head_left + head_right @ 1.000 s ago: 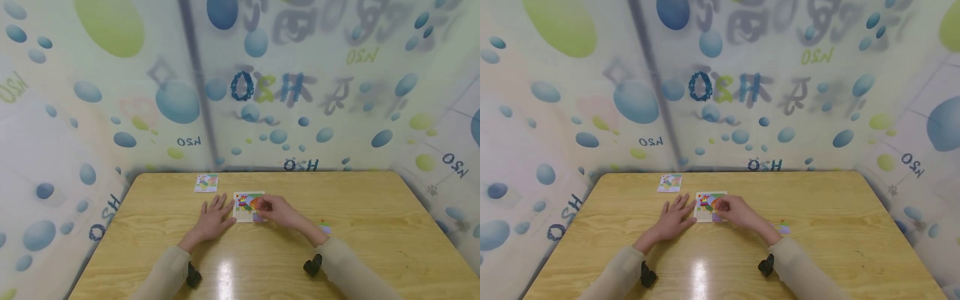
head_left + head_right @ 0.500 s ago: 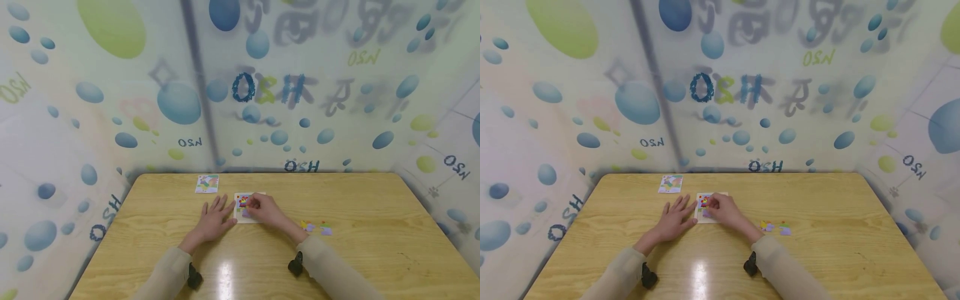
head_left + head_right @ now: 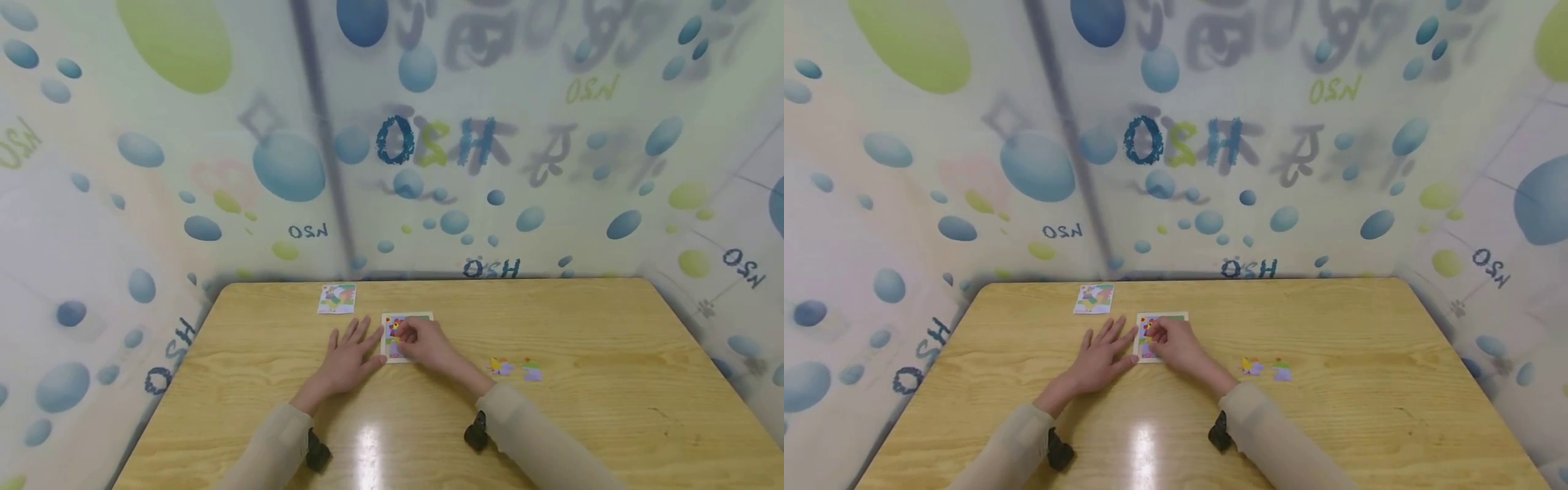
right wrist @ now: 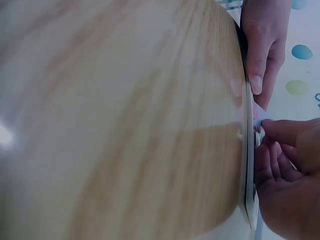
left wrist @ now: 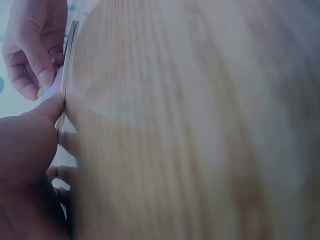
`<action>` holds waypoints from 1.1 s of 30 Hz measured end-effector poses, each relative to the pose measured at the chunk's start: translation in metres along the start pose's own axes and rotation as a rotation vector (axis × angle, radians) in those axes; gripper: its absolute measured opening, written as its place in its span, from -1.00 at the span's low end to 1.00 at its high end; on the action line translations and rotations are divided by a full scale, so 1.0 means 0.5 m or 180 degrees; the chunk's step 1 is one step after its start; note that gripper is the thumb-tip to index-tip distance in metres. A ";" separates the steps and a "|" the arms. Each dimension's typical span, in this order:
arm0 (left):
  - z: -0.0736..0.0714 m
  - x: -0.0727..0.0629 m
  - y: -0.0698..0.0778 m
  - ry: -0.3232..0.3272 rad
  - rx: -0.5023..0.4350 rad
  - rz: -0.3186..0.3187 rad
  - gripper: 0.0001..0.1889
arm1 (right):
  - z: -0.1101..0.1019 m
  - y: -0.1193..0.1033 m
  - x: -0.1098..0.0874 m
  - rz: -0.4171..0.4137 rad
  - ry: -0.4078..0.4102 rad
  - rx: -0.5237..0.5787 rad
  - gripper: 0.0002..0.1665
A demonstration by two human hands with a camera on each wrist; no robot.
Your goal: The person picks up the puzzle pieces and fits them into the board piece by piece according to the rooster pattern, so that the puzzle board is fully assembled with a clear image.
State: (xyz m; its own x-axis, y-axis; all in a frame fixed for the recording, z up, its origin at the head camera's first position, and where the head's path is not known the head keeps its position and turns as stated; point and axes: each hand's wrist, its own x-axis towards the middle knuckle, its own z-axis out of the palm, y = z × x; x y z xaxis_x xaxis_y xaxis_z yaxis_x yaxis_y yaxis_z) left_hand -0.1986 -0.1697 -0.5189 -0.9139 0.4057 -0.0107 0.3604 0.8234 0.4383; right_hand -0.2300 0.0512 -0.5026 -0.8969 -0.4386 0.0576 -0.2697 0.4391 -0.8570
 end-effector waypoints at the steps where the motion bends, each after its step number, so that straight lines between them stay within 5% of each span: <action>1: -0.001 0.000 0.001 -0.0015 0.0005 -0.0014 -0.31 | 0.002 -0.001 0.001 -0.0003 0.0012 -0.0037 -0.84; 16: -0.021 -0.007 0.022 -0.0022 0.0020 -0.0001 -0.34 | 0.026 -0.017 0.016 0.0134 -0.0032 -0.0502 -0.82; 33: -0.018 -0.004 0.018 -0.0080 0.0059 -0.0041 -0.33 | 0.018 -0.016 0.015 -0.0107 -0.0085 -0.0959 -0.85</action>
State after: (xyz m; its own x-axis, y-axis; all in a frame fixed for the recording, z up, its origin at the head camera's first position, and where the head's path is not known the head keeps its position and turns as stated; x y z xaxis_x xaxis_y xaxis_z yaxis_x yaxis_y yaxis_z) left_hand -0.1953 -0.1666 -0.5067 -0.9136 0.4047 -0.0388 0.3524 0.8357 0.4212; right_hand -0.2316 0.0374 -0.5000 -0.8771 -0.4756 0.0664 -0.3946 0.6351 -0.6640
